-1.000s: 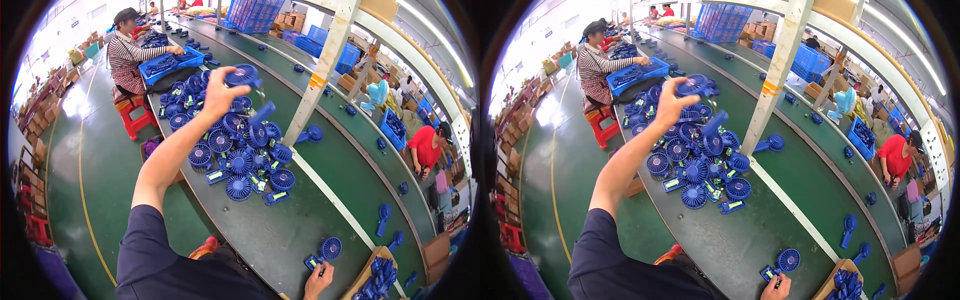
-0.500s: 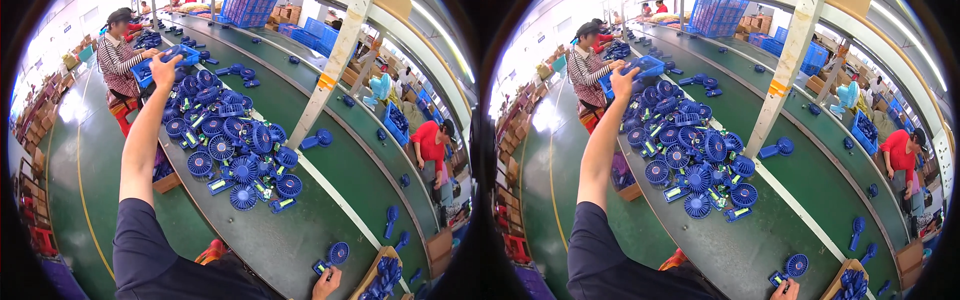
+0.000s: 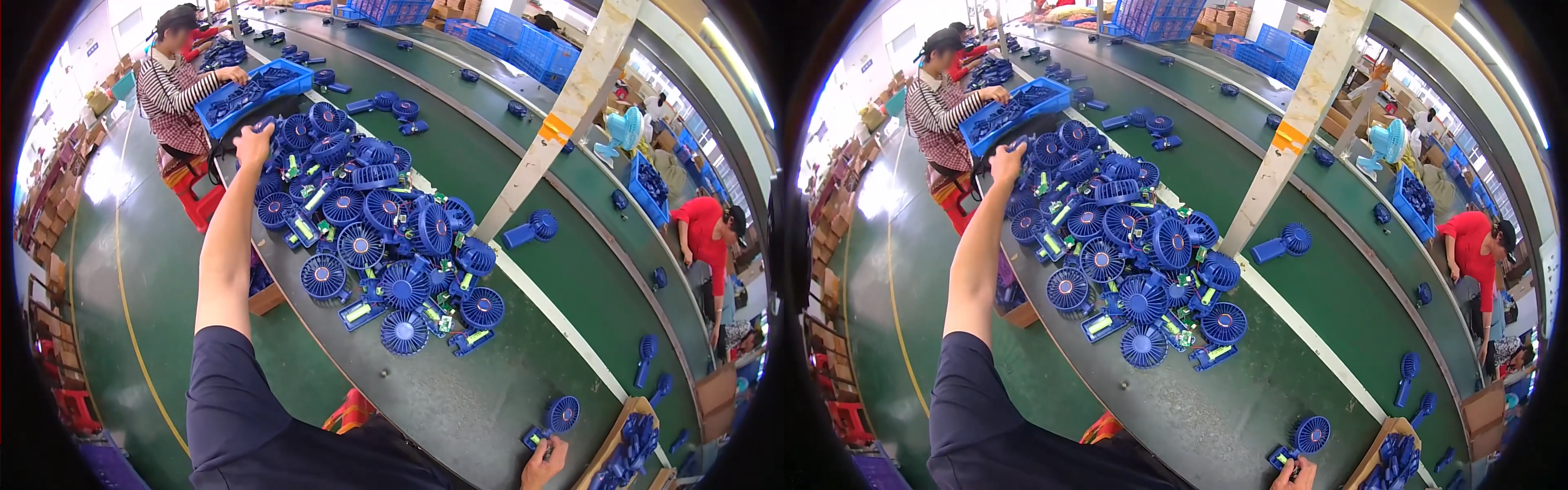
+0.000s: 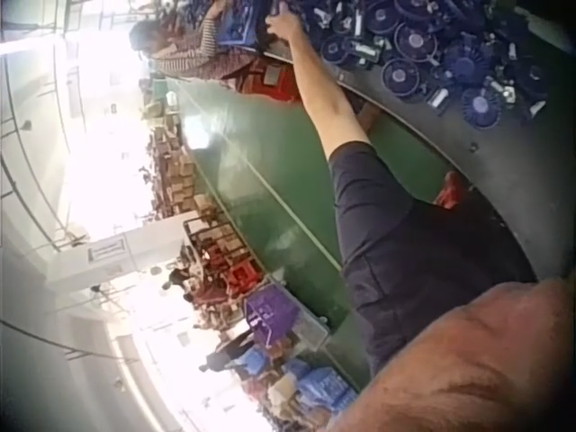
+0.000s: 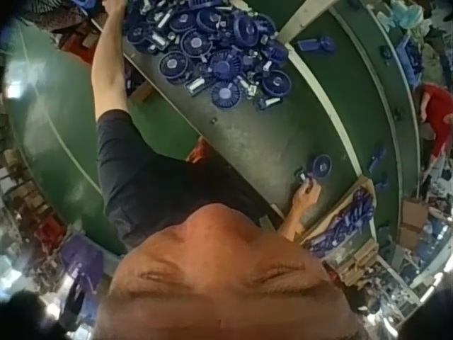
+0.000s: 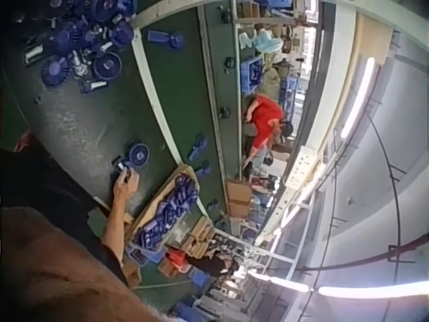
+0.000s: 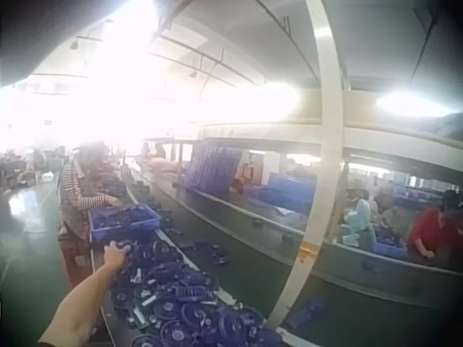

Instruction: The person assembles portable electric fans by fitting internal circuit boards and batteries into fan housings, snapping on handle casings, and placing the assembled fans onto a conveyor belt.

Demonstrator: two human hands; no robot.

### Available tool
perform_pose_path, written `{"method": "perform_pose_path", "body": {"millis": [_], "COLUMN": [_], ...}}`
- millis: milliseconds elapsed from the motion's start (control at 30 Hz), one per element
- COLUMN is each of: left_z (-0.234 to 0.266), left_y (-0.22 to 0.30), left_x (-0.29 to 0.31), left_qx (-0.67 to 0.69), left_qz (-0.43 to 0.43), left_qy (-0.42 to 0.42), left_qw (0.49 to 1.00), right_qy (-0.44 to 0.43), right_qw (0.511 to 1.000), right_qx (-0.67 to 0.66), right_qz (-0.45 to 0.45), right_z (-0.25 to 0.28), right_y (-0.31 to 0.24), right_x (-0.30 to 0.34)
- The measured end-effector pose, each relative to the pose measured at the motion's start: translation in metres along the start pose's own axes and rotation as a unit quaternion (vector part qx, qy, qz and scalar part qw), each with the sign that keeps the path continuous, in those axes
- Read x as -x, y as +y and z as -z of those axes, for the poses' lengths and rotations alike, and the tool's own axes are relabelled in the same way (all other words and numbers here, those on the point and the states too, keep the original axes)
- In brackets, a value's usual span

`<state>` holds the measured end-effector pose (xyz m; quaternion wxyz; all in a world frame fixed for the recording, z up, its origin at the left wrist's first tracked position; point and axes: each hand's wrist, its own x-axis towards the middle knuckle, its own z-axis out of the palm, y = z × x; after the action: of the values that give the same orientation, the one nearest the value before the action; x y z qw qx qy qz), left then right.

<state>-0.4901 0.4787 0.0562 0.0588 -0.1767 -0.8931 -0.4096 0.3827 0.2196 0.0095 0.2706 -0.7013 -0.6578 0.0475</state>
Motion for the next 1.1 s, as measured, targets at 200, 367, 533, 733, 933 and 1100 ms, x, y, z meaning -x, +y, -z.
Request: {"method": "perform_pose_path", "body": {"millis": [200,367,533,733,933,1100], "left_z": [-0.021,0.017,0.042,0.063,0.104,0.074], "left_y": [0.000,-0.021,-0.023,0.056,0.061,0.069], "left_x": [0.020,0.029,0.095,0.311,0.519,0.651], "left_qx": [-0.018,-0.012,0.066,0.311,0.262,0.268], "left_qz": [-0.103,-0.160,-0.224,-0.296,-0.347,-0.197], "left_qy": [-0.030,-0.026,0.011,-0.278,-0.636,-0.794], "left_qw": [0.994,0.987,0.972,0.860,0.638,0.509], "right_qy": [0.140,0.099,-0.017,-0.169,-0.234,-0.113], "right_qw": [0.985,0.995,0.995,0.927,0.932,0.768], "right_qx": [-0.012,-0.010,-0.097,-0.307,-0.221,-0.584], "right_qz": [0.098,0.022,-0.030,-0.130,-0.167,-0.236], "right_z": [-0.007,-0.005,-0.007,-0.001,0.003,0.026], "right_y": [0.025,0.029,0.046,0.060,0.007,-0.014], "right_x": [0.003,-0.036,-0.053,-0.066,-0.083,-0.056]}}
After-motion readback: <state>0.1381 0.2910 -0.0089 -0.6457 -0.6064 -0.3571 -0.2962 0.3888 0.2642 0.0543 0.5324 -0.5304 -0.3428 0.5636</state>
